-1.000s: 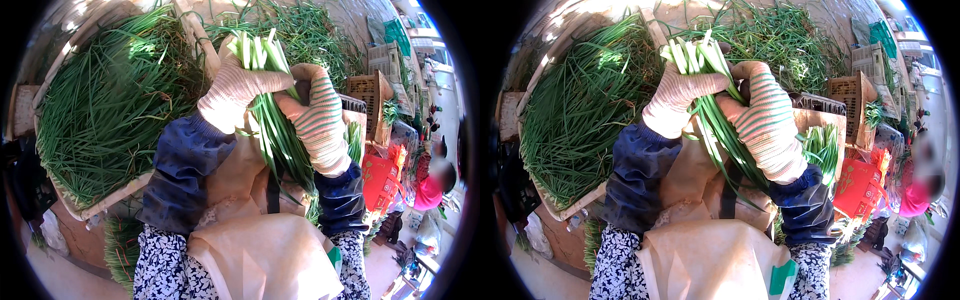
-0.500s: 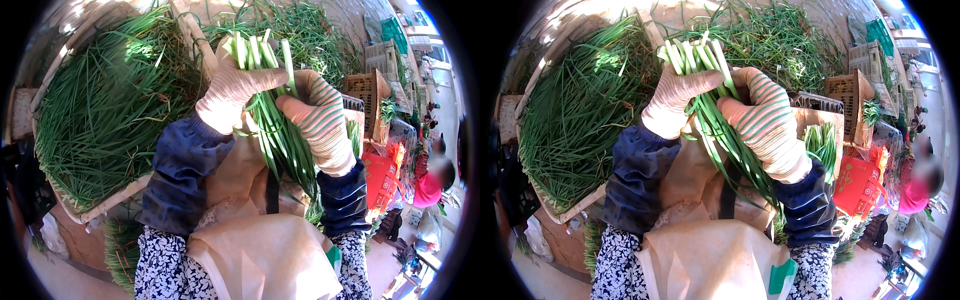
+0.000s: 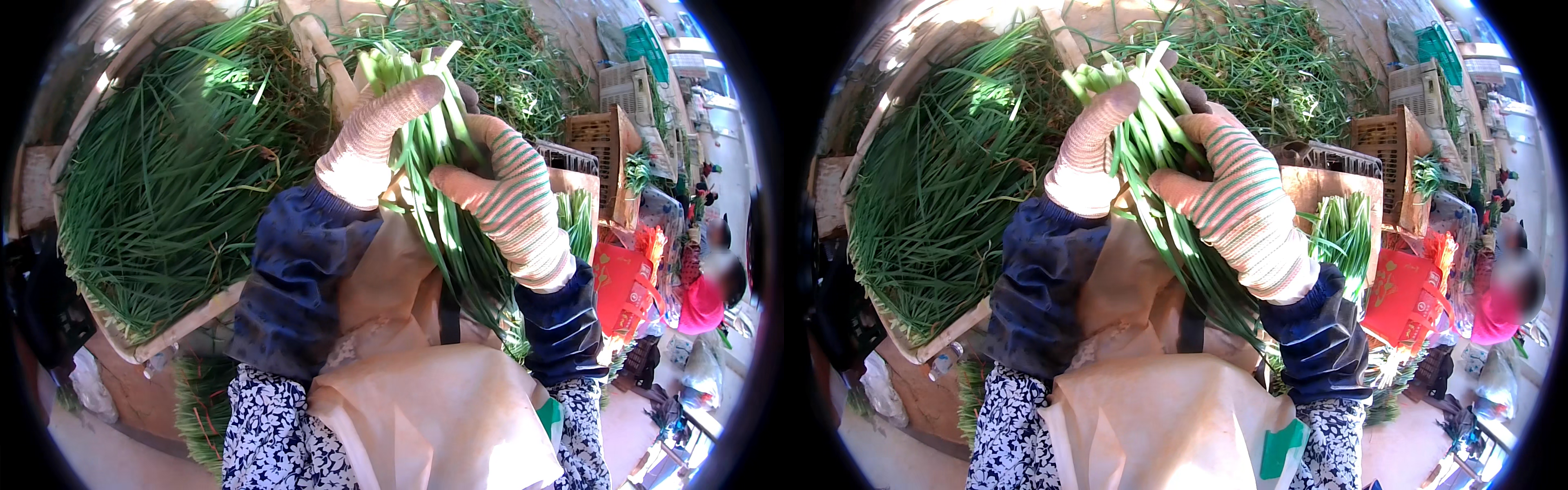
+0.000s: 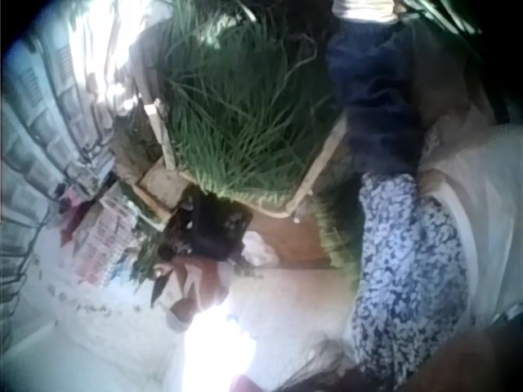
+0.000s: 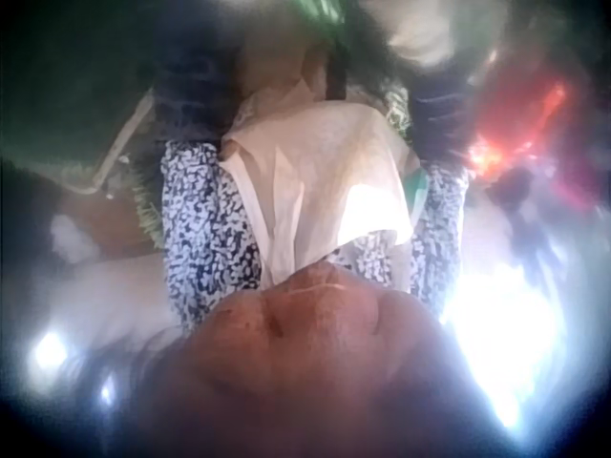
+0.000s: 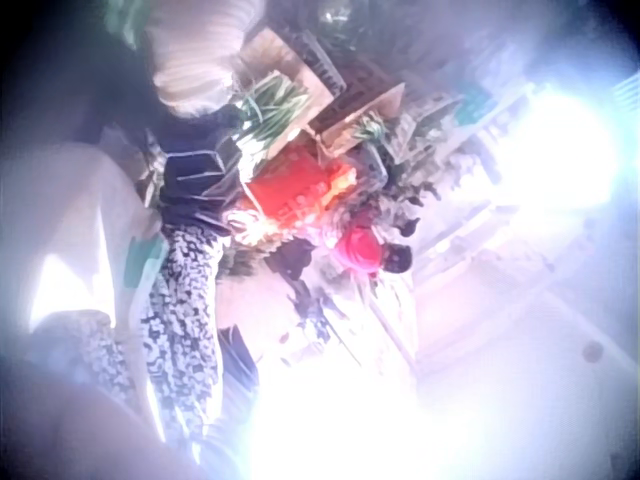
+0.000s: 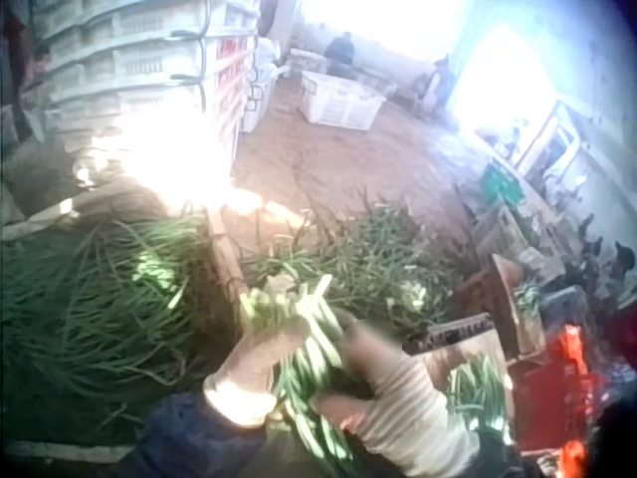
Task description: The person picks up a bundle of green onions from a crate, removes withered or yellowed leaves by hand, aligns the stalks, and ties them together with a red string before setting the bundle aside.
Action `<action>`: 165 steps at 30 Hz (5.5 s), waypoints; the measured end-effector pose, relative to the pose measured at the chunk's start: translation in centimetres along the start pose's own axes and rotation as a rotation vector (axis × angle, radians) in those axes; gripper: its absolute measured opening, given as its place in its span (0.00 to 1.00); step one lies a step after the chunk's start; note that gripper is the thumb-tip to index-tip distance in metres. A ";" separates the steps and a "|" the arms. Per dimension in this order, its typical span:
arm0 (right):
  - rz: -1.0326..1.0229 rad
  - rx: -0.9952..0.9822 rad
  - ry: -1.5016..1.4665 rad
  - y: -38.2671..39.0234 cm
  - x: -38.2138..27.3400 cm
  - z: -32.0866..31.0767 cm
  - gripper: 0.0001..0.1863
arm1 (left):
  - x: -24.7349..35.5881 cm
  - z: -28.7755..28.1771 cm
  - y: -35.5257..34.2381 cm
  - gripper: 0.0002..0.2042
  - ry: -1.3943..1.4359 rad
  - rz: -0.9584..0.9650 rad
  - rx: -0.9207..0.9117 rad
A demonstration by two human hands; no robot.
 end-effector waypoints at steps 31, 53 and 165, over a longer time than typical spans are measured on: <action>-0.028 -0.042 0.107 -3.4 -6.4 -9.2 0.19 | 0.8 -1.0 -0.2 0.37 -0.296 0.144 0.032; -0.017 0.017 -0.216 1.5 4.0 -1.6 0.55 | 0.6 3.5 0.3 0.33 -0.553 0.273 0.014; 0.426 -0.157 -1.168 4.0 10.5 -1.6 0.26 | 3.7 1.6 -4.6 0.08 -1.594 0.058 0.217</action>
Point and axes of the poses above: each hand's wrist, its own y-axis away from the middle knuckle, its own z-axis out of the palm, x = y × z, the point moved 4 cm from there along -y, towards the middle knuckle, and after that the axes turned 3 degrees about x, right-handed, at the moved point
